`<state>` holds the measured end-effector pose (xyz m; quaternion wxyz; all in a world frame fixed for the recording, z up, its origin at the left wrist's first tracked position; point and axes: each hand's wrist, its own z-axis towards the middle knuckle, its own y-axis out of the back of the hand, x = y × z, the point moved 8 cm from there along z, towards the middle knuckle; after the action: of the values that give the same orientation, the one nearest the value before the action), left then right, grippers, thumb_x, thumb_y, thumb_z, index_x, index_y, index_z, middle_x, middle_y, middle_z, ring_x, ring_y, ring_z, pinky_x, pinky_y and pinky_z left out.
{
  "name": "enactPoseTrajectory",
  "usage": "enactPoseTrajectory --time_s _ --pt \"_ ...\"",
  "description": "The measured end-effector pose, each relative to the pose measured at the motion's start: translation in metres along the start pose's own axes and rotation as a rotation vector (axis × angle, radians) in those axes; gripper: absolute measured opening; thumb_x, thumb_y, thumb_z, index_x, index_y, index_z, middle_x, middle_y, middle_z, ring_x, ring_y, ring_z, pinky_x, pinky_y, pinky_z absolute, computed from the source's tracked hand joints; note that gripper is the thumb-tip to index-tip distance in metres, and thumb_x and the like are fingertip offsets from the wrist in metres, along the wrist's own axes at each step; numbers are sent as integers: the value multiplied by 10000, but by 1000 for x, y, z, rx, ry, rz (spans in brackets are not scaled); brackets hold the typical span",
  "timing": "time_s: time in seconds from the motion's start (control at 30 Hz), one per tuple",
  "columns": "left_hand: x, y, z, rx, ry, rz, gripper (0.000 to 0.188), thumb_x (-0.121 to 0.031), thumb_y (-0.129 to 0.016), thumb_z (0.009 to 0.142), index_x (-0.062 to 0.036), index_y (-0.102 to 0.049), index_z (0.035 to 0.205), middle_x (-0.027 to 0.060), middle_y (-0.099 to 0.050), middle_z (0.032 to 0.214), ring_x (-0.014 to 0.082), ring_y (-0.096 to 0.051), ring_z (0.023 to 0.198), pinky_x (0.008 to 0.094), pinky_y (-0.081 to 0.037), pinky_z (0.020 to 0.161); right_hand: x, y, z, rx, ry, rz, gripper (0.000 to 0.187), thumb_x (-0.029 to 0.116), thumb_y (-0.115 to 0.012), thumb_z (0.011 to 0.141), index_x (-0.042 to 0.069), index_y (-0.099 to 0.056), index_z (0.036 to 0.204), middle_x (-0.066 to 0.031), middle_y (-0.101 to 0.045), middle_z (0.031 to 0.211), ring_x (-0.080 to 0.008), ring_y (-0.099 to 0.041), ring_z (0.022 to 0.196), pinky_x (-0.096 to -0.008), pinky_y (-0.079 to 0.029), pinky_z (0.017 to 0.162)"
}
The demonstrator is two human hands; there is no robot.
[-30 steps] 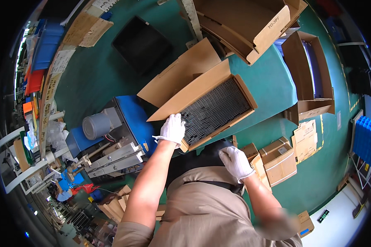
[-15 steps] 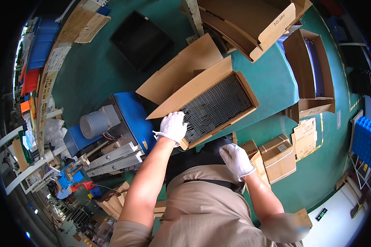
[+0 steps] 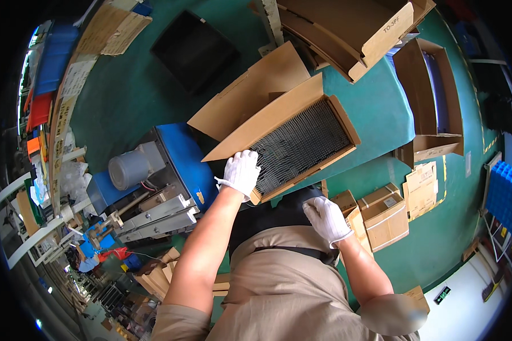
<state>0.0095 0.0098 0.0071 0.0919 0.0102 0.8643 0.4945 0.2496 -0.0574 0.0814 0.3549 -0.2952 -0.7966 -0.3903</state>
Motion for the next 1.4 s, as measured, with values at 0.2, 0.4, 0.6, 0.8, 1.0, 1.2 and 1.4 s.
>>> enactPoseTrajectory --time_s 0.2,0.4,0.6,0.8,1.0,1.2,1.4 --pt "2 -5 8 74 -48 52 304 -264 -670 892 -50 -569 1083 169 -592 1121 336 -589 1099 462 -513 926 1 1 2 43 -49 13 225 177 -636 928 -27 -687 1007 -227 -661 891 -397 -652 879 -434 -523 789" --pt "-2 0 4 88 -33 14 356 -268 -698 869 -47 -570 1117 153 -578 1143 322 -576 1122 450 -507 942 -3 -1 3 56 -55 -7 227 178 -631 930 -29 -687 1004 -229 -665 899 -396 -652 890 -438 -522 799" --pt "3 -1 5 114 5 -75 395 -267 -726 847 -50 -560 1132 166 -568 1147 341 -569 1127 461 -499 949 2 -1 9 26 -14 -15 194 193 -646 933 10 -694 974 -194 -675 888 -392 -656 857 -448 -529 763" --pt "5 -5 3 111 2 -66 411 -263 -722 859 -56 -538 1162 165 -567 1155 338 -586 1111 459 -511 936 -1 -1 11 53 -39 -14 229 174 -636 923 -37 -686 996 -232 -667 893 -400 -652 894 -438 -524 809" --pt "1 -5 7 149 25 -66 348 -229 -691 883 -65 -527 1144 167 -561 1137 327 -616 1074 450 -542 893 3 2 12 55 -75 25 233 179 -635 925 -33 -689 1006 -232 -668 899 -402 -653 892 -443 -524 808" --pt "-3 0 -2 28 -227 -175 253 -166 -678 858 -45 -557 1043 166 -556 1098 365 -615 1006 483 -526 847 -5 1 11 50 -70 -4 236 181 -632 923 -33 -689 1005 -231 -670 909 -402 -654 893 -443 -523 805" --pt "15 26 -10 -195 -75 -515 221 -111 -748 781 -15 -551 811 164 -576 924 365 -606 923 448 -502 805 12 -2 30 64 12 6 210 192 -638 928 0 -713 970 -219 -684 900 -407 -662 871 -441 -534 785"
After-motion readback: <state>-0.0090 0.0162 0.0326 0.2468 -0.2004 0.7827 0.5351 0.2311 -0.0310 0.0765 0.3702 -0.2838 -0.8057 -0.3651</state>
